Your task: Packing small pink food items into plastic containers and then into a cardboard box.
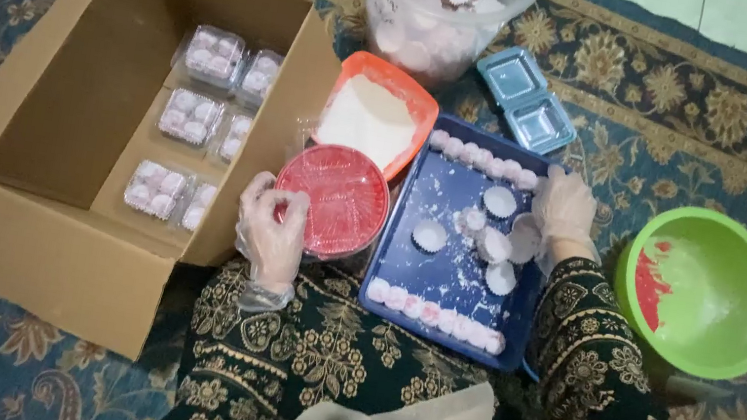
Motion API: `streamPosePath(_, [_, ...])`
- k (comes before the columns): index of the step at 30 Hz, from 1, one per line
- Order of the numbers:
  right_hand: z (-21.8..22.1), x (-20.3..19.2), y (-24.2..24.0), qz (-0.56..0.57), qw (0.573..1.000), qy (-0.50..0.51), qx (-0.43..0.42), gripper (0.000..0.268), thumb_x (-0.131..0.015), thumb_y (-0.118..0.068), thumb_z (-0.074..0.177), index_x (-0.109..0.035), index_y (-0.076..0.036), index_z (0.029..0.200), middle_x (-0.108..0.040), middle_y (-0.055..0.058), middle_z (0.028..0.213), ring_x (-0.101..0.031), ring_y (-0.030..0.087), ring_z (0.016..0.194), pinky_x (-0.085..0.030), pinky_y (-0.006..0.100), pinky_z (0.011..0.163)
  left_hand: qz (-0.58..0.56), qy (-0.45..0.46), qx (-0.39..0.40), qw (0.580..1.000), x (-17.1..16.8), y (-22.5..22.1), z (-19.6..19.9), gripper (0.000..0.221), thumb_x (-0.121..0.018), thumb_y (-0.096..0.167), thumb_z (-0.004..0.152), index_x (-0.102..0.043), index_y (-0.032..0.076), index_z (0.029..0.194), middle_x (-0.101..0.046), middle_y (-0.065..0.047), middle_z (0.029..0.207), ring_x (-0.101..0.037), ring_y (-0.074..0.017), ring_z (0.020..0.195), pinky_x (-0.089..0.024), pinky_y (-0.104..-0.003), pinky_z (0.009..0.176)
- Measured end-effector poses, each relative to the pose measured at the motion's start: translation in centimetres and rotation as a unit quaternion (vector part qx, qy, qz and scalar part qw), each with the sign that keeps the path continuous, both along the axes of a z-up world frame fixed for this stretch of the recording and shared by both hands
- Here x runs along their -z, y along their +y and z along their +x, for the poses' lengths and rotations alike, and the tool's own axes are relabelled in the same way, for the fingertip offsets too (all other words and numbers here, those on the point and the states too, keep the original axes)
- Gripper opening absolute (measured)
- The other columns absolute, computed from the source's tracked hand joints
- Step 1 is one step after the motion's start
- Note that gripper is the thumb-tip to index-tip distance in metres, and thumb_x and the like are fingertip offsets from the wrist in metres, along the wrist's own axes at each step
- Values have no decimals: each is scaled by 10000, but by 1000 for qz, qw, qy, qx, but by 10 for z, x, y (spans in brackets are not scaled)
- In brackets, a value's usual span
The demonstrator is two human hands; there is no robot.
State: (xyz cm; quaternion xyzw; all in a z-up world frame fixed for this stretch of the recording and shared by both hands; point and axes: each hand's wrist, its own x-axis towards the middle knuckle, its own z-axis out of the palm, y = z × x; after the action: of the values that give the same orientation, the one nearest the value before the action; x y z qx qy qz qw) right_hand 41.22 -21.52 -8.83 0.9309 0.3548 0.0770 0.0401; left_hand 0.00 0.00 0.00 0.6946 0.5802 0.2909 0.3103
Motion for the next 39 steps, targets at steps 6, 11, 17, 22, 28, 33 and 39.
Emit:
streamPosePath(6, [17,3,2,-84,996,6,-37,91,-645,-165,916,-710,-107,891,-676,129,770,-758,377,780,-633,465,639,-40,-12,-29,999,16,2,6,245,-723,459,825,-727,220,879,-618,94,1343,-635,-278,1209,-533,-515,995])
streamPosePath(11, [16,-1,0,-108,992,-47,-54,121,-677,-204,910,-717,-118,835,-657,99,747,-743,326,754,-605,434,610,-76,-17,-32,996,28,8,6,275,-702,511,831,-720,249,913,-588,144,1368,-629,-236,1224,-510,-464,1031])
streamPosePath(17, [8,-12,2,-79,984,-78,-139,105,-707,-215,892,-723,-144,817,-613,102,778,-696,330,785,-584,423,620,-74,-17,-36,996,30,7,5,238,-712,498,825,-720,270,896,-590,161,1364,-636,-222,1216,-507,-443,1026])
streamPosePath(22, [12,-2,-5,-55,981,-90,-162,151,-689,-230,906,-697,-120,803,-592,101,738,-675,322,748,-562,425,587,-67,-29,-29,997,19,4,6,246,-721,494,822,-724,264,909,-598,133,1367,-635,-243,1221,-508,-465,1024])
streamPosePath(28, [-56,-64,8,-11,995,87,-42,264,-674,-355,873,-766,-197,1064,-731,94,901,-745,316,899,-628,462,745,-77,-42,-31,996,20,4,9,256,-713,498,820,-728,262,918,-597,139,1364,-637,-240,1218,-496,-443,1041])
streamPosePath(33, [-155,-113,37,-46,967,222,-115,288,-666,-331,864,-763,-180,1089,-769,114,1017,-734,334,1025,-600,487,880,-81,-55,-28,995,25,2,7,277,-702,515,846,-736,258,944,-584,118,1392,-621,-244,1242,-491,-451,1038])
streamPosePath(39, [-173,-27,44,-47,971,171,-160,177,-608,-311,929,-740,-194,944,-701,52,842,-738,280,867,-636,455,751,-78,-85,-32,993,37,0,3,297,-694,550,864,-706,256,903,-577,135,1409,-623,-231,1247,-474,-430,1023])
